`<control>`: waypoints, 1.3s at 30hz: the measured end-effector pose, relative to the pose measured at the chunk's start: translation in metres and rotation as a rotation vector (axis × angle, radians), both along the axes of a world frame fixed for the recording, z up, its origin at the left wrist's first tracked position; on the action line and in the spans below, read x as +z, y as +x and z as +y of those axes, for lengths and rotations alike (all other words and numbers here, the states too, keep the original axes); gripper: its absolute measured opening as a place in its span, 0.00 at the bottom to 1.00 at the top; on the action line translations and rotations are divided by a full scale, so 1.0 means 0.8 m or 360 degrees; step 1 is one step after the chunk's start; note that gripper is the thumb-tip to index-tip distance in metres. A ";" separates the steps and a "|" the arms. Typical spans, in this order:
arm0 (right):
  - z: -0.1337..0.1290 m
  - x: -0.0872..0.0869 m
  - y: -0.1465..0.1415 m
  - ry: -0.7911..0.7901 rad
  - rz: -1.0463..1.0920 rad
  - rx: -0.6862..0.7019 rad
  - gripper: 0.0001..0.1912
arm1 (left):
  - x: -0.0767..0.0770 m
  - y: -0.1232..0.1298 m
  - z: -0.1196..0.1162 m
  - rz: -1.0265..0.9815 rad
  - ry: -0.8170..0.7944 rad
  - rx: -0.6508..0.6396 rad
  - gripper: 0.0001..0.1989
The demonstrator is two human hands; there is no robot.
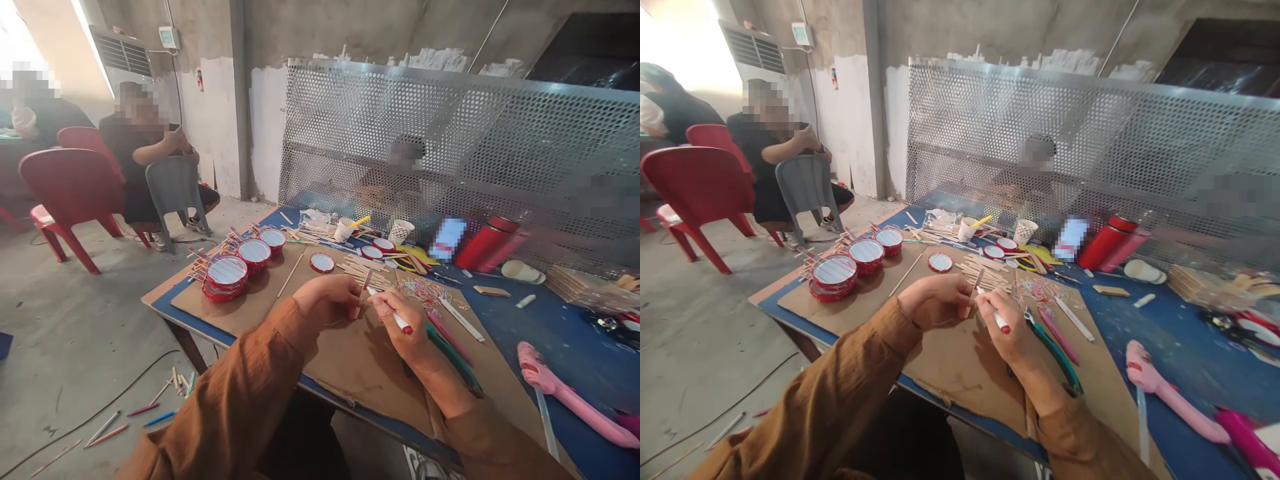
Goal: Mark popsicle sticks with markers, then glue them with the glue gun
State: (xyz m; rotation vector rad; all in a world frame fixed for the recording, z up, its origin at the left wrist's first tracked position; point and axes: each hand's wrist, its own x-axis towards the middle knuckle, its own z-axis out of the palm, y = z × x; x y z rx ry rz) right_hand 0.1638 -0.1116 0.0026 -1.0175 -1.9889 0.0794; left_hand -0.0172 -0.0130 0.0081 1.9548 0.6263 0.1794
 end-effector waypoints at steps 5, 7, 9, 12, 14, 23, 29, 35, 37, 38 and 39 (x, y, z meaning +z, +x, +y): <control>0.001 0.001 -0.002 0.0017 -0.0055 -0.0024 0.13 | -0.007 0.000 0.006 -0.0003 -0.0020 -0.0016 0.09; 0.000 0.003 -0.003 0.0026 -0.0072 -0.0027 0.12 | -0.010 0.000 0.007 -0.0018 -0.0044 -0.0015 0.10; -0.001 0.005 -0.004 0.0039 -0.0067 -0.0018 0.12 | -0.011 0.000 0.007 -0.0029 -0.0050 0.0011 0.10; -0.002 0.006 -0.005 0.0053 -0.0061 -0.0015 0.11 | -0.011 0.000 0.006 -0.0010 -0.0025 0.0026 0.11; -0.002 0.005 -0.004 0.0055 -0.0064 -0.0009 0.11 | -0.010 0.001 0.006 0.0007 0.0003 0.0011 0.11; -0.001 0.002 -0.004 0.0074 -0.0097 0.0067 0.10 | -0.005 0.000 0.002 0.0042 0.0021 0.0021 0.09; -0.001 0.004 -0.006 0.0086 -0.0104 0.0087 0.10 | -0.003 -0.001 0.000 0.0042 0.0043 0.0042 0.09; -0.002 0.007 -0.008 0.0074 -0.0108 0.0070 0.11 | 0.000 0.000 -0.002 0.0024 0.0100 0.0065 0.08; -0.003 0.008 -0.009 0.0071 -0.0123 0.0082 0.10 | 0.002 0.000 -0.003 0.0025 0.0124 0.0064 0.08; -0.003 0.008 -0.008 0.0076 -0.0125 0.0082 0.10 | 0.003 0.000 -0.003 0.0021 0.0124 0.0062 0.09; -0.003 0.007 -0.008 0.0082 -0.0123 0.0075 0.10 | 0.003 0.001 -0.003 0.0016 0.0113 0.0062 0.10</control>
